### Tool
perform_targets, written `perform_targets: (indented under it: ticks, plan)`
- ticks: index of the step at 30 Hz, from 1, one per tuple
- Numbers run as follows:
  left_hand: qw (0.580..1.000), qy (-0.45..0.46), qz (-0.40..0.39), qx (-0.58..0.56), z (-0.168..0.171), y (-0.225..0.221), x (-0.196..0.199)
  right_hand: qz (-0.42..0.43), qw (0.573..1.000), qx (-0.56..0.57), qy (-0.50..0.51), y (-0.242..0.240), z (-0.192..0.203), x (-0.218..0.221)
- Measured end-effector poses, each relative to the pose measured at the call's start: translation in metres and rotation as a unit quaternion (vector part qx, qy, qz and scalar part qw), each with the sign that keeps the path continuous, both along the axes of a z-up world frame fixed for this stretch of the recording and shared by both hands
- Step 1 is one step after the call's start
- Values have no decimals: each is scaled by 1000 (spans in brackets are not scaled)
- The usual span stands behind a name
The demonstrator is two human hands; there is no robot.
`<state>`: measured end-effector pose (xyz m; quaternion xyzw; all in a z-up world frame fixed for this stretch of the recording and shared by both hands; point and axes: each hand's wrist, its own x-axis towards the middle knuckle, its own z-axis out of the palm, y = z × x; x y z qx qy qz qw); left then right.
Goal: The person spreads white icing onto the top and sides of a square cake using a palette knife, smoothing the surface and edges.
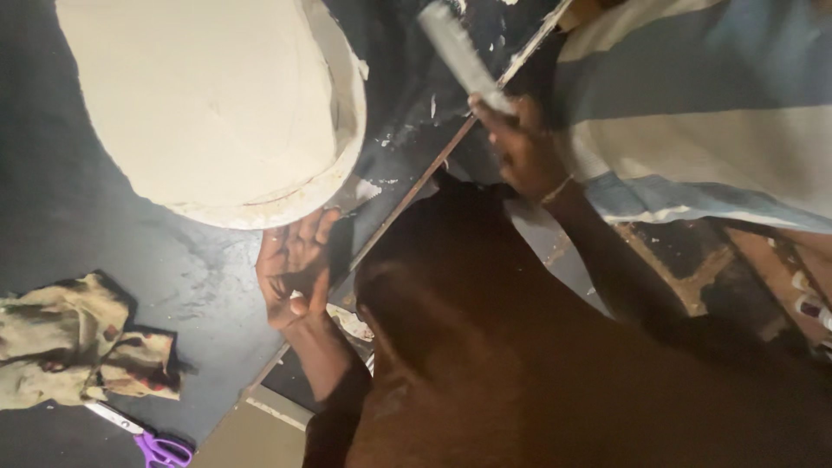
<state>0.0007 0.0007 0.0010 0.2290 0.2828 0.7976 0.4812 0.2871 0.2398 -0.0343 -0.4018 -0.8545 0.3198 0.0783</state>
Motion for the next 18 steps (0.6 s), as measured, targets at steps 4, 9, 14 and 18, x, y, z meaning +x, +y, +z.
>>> perform_targets:
  ticks: [4, 9, 14, 18]
  plan:
    - [1000, -8, -9, -1, 0, -1, -2, 124, 977, -38, 169, 6, 21, 6]
    - [1000, -13, -19, 9, -2, 0, -5, -87, 942, -241, 216, 5, 16, 5]
    - [1000, -10, -26, 6, 1, 1, -6, -199, 877, -308, 309, 8, 4, 4]
    - [999, -5, -35, 2, 1, -1, -9, -235, 859, -311, 331, 15, -24, 7]
